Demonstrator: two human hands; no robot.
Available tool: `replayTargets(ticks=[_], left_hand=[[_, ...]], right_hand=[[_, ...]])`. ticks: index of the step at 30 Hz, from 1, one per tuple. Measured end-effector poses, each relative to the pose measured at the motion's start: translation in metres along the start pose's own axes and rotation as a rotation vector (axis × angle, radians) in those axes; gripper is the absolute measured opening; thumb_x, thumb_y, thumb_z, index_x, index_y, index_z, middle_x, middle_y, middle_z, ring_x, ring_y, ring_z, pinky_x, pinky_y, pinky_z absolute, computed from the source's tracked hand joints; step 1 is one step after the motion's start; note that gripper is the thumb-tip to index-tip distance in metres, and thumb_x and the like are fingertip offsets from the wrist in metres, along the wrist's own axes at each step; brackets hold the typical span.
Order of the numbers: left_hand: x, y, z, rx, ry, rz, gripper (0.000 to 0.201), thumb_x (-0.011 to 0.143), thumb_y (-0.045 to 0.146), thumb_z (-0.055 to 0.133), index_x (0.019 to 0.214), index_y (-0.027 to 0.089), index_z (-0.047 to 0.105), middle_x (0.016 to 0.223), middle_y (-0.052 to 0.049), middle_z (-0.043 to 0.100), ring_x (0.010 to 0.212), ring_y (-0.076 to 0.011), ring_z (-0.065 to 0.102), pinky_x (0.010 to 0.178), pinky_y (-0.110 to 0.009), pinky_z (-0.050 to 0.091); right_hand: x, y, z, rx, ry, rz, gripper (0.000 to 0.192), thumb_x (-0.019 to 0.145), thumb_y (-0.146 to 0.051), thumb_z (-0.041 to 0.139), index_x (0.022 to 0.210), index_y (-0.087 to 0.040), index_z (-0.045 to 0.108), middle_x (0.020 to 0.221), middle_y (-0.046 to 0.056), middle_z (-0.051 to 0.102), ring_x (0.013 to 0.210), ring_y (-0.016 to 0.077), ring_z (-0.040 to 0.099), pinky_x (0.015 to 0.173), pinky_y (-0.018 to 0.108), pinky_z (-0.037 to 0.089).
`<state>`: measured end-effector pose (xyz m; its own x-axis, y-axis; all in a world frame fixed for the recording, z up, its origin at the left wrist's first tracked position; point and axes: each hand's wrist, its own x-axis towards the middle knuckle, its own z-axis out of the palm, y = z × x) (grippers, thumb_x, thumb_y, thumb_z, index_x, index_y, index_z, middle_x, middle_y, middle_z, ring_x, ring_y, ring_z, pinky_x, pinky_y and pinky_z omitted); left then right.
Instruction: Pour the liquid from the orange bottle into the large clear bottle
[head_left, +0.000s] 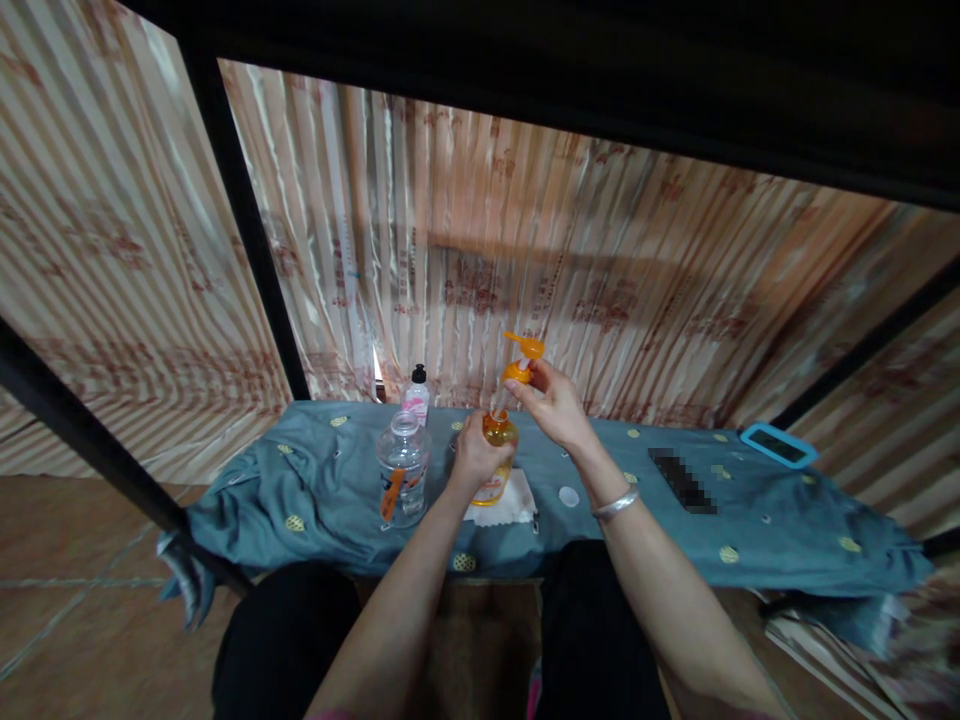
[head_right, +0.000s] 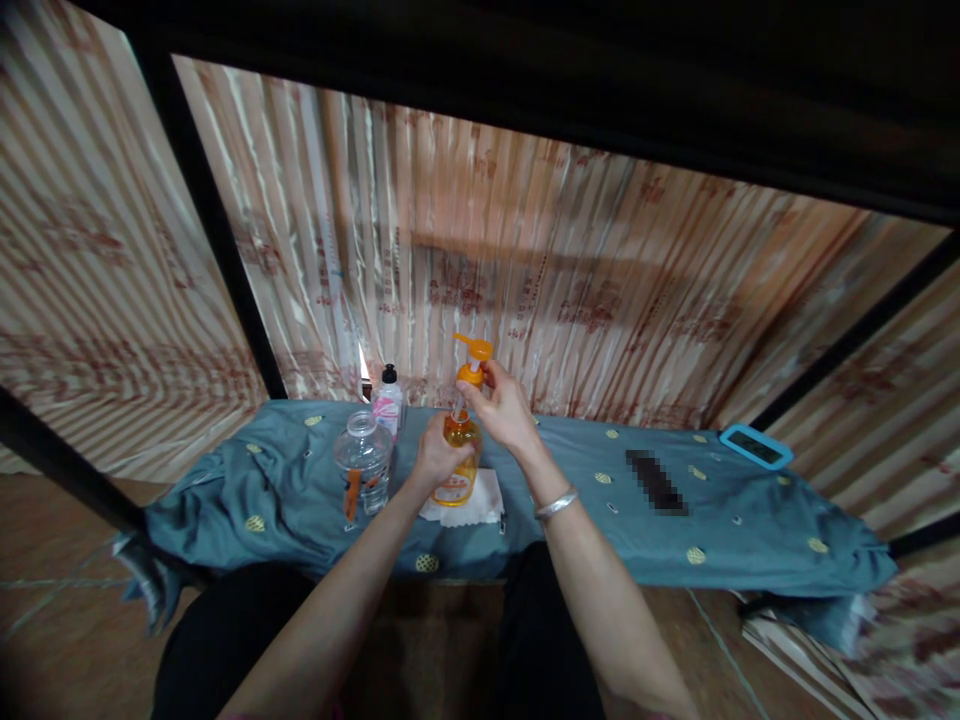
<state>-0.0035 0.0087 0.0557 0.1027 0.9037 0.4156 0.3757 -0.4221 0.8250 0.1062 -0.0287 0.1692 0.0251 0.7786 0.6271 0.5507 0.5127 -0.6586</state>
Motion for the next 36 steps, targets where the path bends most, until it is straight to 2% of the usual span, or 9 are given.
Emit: replayTargets(ticks=[3,11,16,20,24,29,32,36], left_hand=[[0.000,-0.002,0.001,-0.012,-0.003,0.008,0.047,0.060,0.026,0.073,0.103,0.015,0.056,0.096,-0.007,0.062,0.089,-0.0200,0.060,0.083,-0.034,0.048],[0.000,-0.003,0.002,-0.026,0.011,0.004,0.047,0.060,0.025,0.073,0.103,0.016,0.057,0.094,-0.005,0.062,0.087,-0.0193,0.060,0.082,-0.033,0.048],[0.000,-0.003,0.001,-0.035,0.010,0.013,0.047,0.060,0.025,0.073,0.103,0.015,0.057,0.096,-0.007,0.062,0.089,-0.0199,0.061,0.083,-0.033,0.048],[0.000,-0.003,0.002,-0.032,0.007,0.007,0.046,0.061,0.026,0.073,0.103,0.016,0.056,0.096,-0.006,0.062,0.090,-0.0201,0.060,0.084,-0.034,0.048],[-0.001,-0.001,0.001,-0.006,0.004,0.000,0.047,0.062,0.028,0.073,0.104,0.015,0.056,0.097,-0.008,0.062,0.090,-0.0214,0.061,0.083,-0.036,0.049],[0.000,-0.001,0.001,-0.023,0.019,0.008,0.047,0.061,0.026,0.074,0.103,0.016,0.057,0.096,-0.007,0.062,0.089,-0.0203,0.060,0.083,-0.035,0.048],[0.000,-0.003,0.002,-0.025,0.024,0.013,0.046,0.061,0.026,0.075,0.102,0.016,0.057,0.094,-0.006,0.062,0.088,-0.0196,0.060,0.083,-0.034,0.048],[-0.001,-0.002,0.000,-0.028,0.019,0.025,0.046,0.061,0.027,0.075,0.102,0.015,0.057,0.095,-0.006,0.062,0.089,-0.0200,0.060,0.083,-0.035,0.049]], right_hand=[[0.000,-0.003,-0.005,-0.083,0.051,0.009,0.027,0.079,-0.039,0.061,0.098,-0.019,0.056,0.095,0.009,0.067,0.093,0.0272,0.063,0.085,0.044,0.046],[0.001,-0.006,-0.008,-0.105,0.085,-0.008,0.026,0.080,-0.040,0.060,0.098,-0.020,0.057,0.096,0.008,0.068,0.093,0.0275,0.065,0.083,0.043,0.047],[0.000,-0.003,-0.007,-0.049,0.101,0.002,0.026,0.080,-0.040,0.061,0.095,-0.020,0.057,0.095,0.008,0.068,0.092,0.0264,0.064,0.085,0.041,0.047],[0.001,0.002,-0.005,0.048,0.098,0.006,0.025,0.080,-0.041,0.060,0.093,-0.019,0.056,0.091,0.006,0.066,0.087,0.0225,0.064,0.080,0.038,0.049],[0.000,0.004,-0.006,0.118,0.095,0.019,0.028,0.079,-0.044,0.061,0.092,-0.019,0.055,0.089,0.004,0.066,0.085,0.0207,0.064,0.080,0.038,0.049],[-0.002,0.003,-0.005,0.120,0.138,0.045,0.028,0.075,-0.040,0.067,0.091,-0.019,0.058,0.090,0.005,0.066,0.090,0.0237,0.062,0.088,0.044,0.044],[-0.002,0.008,-0.002,0.233,0.138,0.038,0.029,0.077,-0.041,0.065,0.093,-0.018,0.058,0.090,0.004,0.066,0.087,0.0203,0.063,0.084,0.040,0.047],[0.001,0.012,-0.006,0.340,0.211,0.061,0.029,0.072,-0.040,0.072,0.088,-0.018,0.060,0.085,0.000,0.067,0.083,0.0164,0.063,0.082,0.035,0.048]])
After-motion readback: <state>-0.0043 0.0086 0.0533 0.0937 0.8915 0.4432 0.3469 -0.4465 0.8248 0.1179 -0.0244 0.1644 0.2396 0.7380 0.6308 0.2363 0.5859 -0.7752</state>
